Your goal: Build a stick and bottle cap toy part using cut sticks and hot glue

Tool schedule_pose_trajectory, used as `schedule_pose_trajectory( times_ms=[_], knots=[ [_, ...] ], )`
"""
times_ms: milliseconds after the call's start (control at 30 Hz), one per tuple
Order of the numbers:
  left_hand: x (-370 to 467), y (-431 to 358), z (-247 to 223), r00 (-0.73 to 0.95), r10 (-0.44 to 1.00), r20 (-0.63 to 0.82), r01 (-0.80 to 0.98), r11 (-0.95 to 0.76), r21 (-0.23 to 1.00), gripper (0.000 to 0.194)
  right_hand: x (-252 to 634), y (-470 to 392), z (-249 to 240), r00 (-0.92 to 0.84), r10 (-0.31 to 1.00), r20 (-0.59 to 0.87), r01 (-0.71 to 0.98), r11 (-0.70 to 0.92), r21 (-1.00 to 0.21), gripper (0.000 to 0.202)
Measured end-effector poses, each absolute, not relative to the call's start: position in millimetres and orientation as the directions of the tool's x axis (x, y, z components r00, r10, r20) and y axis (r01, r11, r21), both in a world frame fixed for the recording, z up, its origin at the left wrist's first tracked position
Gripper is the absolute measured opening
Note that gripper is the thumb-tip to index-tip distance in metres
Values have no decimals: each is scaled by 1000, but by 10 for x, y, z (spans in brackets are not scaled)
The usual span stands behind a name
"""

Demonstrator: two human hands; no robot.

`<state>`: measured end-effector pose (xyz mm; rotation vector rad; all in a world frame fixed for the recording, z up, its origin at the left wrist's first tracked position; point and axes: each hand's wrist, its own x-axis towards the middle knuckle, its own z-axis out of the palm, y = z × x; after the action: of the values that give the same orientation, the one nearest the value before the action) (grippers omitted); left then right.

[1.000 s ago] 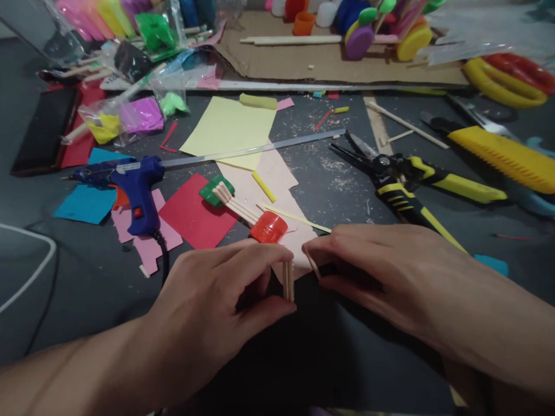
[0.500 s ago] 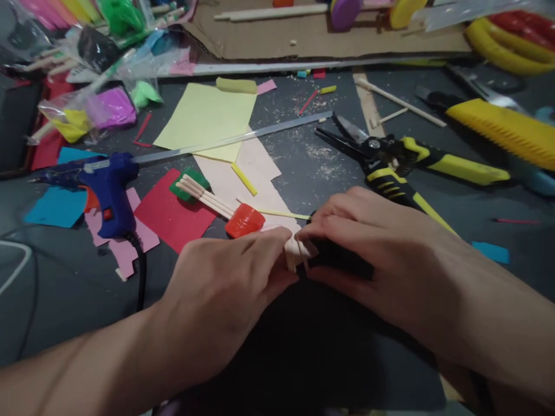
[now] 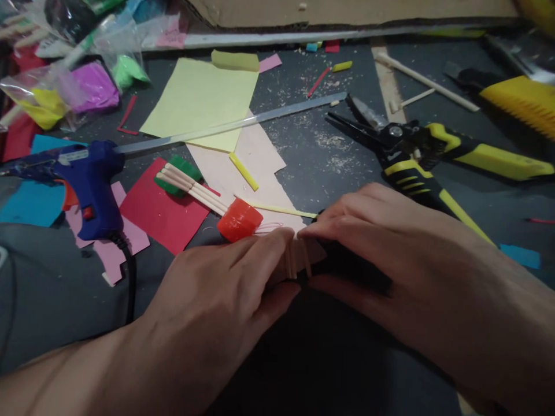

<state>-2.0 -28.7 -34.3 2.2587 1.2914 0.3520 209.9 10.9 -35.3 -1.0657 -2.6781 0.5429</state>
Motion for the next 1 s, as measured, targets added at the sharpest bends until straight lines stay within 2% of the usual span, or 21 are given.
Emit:
schedule_pose_trajectory(
  times_ms=[133, 400, 600, 833, 1000],
  knots=[
    [-13, -270, -335, 500, 864, -53, 726, -386, 569, 15, 2101, 86, -339, -721, 691, 49, 633, 686, -359, 15],
    [8, -249, -337, 496, 867, -53, 720, -376, 583, 13, 2105, 38, -350, -703, 710, 38, 635, 651, -415, 6],
    [9, -235, -337, 484, 871, -85, 725, -345, 596, 13, 2074, 68, -369, -692, 718, 72, 639, 656, -401, 18],
    [-6, -253, -338, 478, 873, -98, 735, -336, 588, 2, 2052, 64, -367, -686, 723, 86, 643, 657, -393, 21],
    [-11, -260, -366, 468, 877, -107, 739, -323, 591, 7, 2047, 59, -380, -694, 715, 81, 646, 668, -369, 22]
  ],
)
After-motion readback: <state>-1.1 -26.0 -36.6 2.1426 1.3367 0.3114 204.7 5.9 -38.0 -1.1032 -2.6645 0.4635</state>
